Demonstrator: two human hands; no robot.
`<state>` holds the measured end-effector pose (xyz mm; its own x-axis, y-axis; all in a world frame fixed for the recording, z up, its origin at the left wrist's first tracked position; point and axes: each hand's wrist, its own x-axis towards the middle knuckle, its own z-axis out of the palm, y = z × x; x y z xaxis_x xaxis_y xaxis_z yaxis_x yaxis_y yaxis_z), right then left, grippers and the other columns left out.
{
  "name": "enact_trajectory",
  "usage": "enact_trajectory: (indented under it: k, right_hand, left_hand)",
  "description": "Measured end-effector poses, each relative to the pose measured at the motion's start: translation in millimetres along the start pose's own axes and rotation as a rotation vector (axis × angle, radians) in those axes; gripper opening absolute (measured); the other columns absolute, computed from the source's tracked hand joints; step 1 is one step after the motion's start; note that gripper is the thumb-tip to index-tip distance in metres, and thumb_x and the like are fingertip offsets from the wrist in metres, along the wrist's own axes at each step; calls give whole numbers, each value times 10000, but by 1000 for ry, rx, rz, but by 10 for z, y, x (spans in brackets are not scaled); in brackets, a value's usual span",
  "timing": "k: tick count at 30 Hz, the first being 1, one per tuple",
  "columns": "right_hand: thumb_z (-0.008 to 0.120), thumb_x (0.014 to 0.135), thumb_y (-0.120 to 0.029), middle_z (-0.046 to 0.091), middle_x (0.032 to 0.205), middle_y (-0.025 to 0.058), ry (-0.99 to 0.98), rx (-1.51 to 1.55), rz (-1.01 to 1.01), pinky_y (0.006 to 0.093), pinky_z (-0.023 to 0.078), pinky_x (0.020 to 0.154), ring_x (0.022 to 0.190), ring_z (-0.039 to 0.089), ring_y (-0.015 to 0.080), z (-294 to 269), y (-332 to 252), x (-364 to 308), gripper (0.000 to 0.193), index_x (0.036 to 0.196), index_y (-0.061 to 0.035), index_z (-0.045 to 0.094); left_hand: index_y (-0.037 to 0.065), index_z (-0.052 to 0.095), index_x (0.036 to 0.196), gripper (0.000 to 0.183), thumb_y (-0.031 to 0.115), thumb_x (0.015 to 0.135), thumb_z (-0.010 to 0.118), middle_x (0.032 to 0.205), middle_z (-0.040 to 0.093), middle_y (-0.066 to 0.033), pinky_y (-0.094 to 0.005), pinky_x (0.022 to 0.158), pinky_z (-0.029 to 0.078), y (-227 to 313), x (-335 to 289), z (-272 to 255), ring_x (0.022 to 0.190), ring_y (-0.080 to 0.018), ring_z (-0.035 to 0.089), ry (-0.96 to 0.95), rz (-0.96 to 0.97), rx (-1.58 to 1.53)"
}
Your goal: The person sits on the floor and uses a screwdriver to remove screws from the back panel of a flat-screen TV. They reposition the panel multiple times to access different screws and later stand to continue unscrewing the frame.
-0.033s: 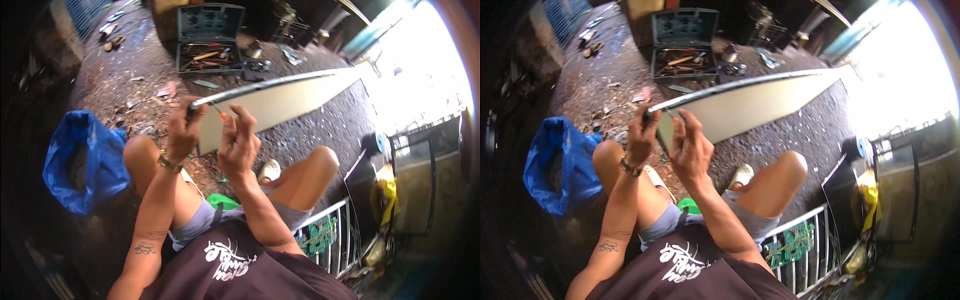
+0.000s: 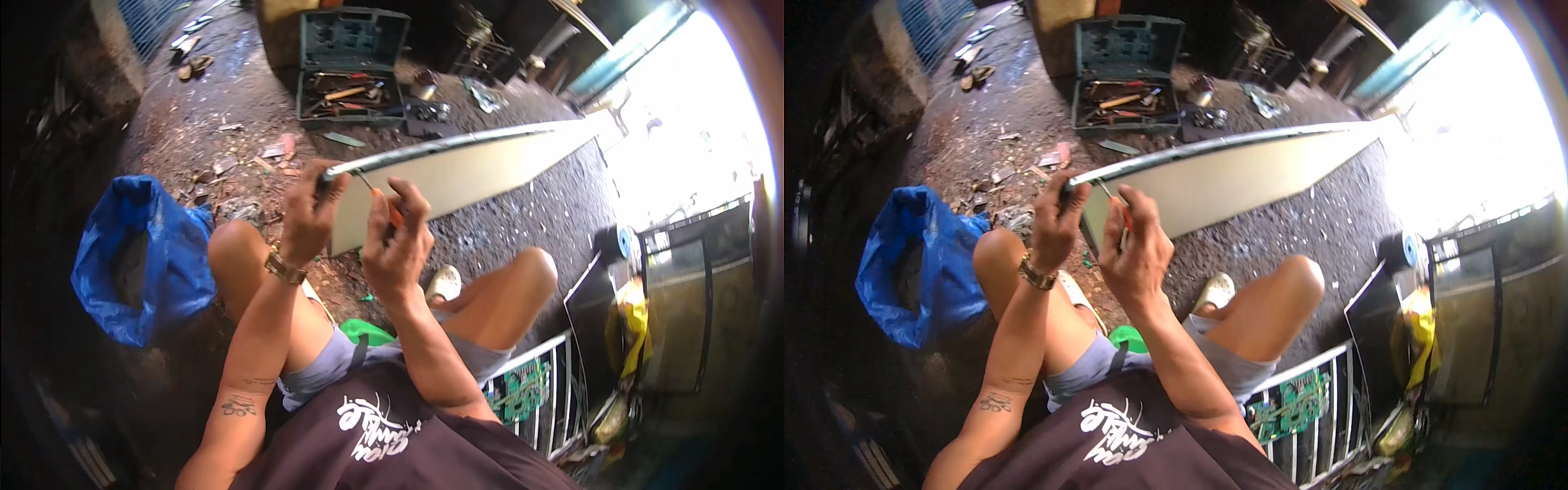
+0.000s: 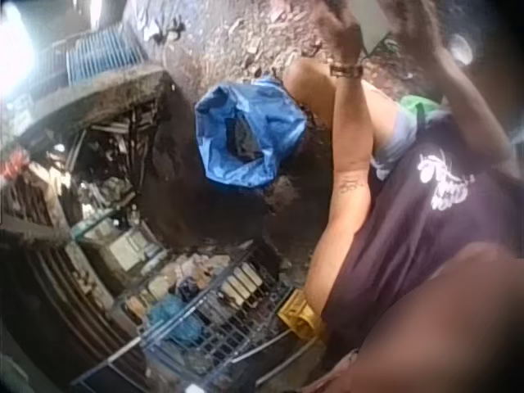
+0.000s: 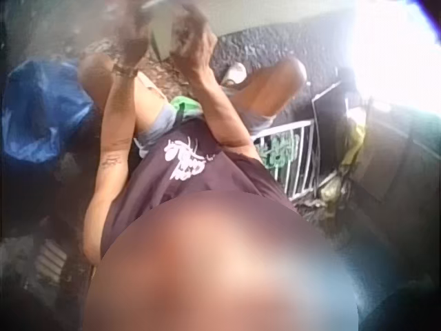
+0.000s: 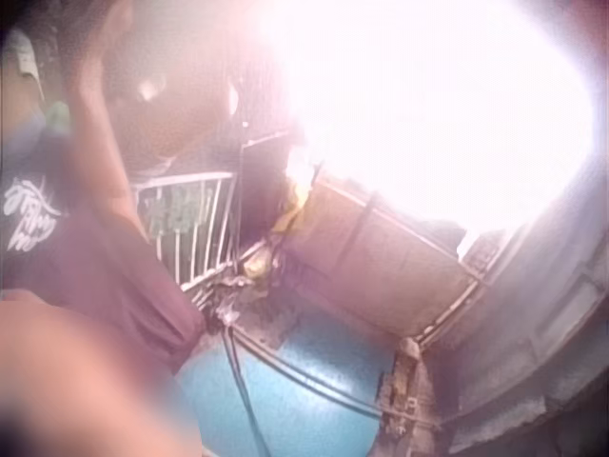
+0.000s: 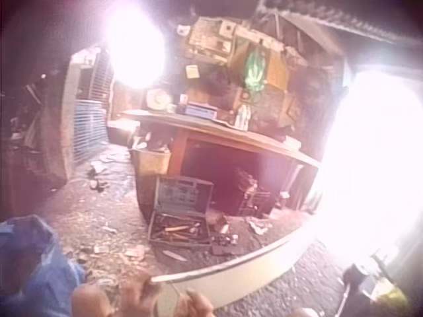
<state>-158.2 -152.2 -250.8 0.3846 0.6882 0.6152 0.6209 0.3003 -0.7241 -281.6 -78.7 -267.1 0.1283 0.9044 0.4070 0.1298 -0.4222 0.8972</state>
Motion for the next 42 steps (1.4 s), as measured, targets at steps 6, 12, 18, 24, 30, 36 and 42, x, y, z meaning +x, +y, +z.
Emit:
enact_trajectory:
  k: [6, 12, 18, 24, 30, 36, 42]
  right_hand:
    - [584, 1038, -33, 649, 989, 98, -37, 231, 72, 309, 509, 582, 729, 647, 167, -40, -82, 139, 338, 1375, -56, 567]
    - [595, 1014, -32, 597, 1053, 101, 40, 94, -85, 273, 473, 604, 690, 550, 125, -770, 83, 751, 273, 1256, -58, 718]
    - [693, 947, -71, 648, 974, 111, -242, -336, -140, 342, 522, 718, 788, 649, 230, -1592, 913, 1774, 227, 1167, -81, 745]
    - [695, 944, -58, 636, 924, 103, 27, -407, -201, 342, 517, 703, 762, 638, 229, -1980, 2351, 2736, 209, 1147, -66, 746]
    - [680, 968, -52, 667, 949, 75, 239, -585, -271, 305, 502, 730, 812, 632, 166, -3040, 3101, 3961, 231, 1183, -94, 751]
    - [676, 947, 12, 569, 849, 123, -35, -807, -78, 358, 460, 624, 696, 567, 234, -4495, 2868, 4200, 248, 1181, -53, 727]
    - [639, 954, -13, 627, 894, 208, 33, -673, 638, 441, 514, 693, 713, 615, 362, -6112, 2251, 2554, 137, 1058, 19, 722]
  left_hand:
    - [31, 653, 1125, 241, 222, 993, 717, 818, 676, -87, -314, 658, 499, 136, 107, -48, 718, -142, 627, -84, -84, 4]
    - [44, 577, 1359, 583, 235, 883, 854, 1212, 703, -83, -325, 934, 543, -125, 50, 58, 1059, -189, 683, -39, -59, -121]
    - [9, 762, 1083, 263, 162, 888, 846, 1015, 781, -67, -331, 866, 540, -444, 204, 129, 896, -162, 704, -5, -222, -154]
    - [-69, 695, 1120, 314, 57, 865, 828, 1098, 740, -109, -346, 937, 511, -651, 429, 127, 974, -189, 668, 207, -189, -18]
    - [-109, 686, 1152, 326, 58, 886, 772, 1103, 737, -170, -364, 850, 567, 98, 1546, 371, 946, -235, 703, 171, -120, 22]
    - [-132, 696, 1149, 279, 40, 929, 694, 1109, 740, -174, -316, 835, 552, 1613, 3078, 1510, 939, -214, 709, 58, -48, 268]
    - [-92, 720, 1028, 257, 117, 906, 806, 960, 753, -104, -295, 693, 518, 2784, 4713, 3190, 772, -134, 667, -124, -12, 243]
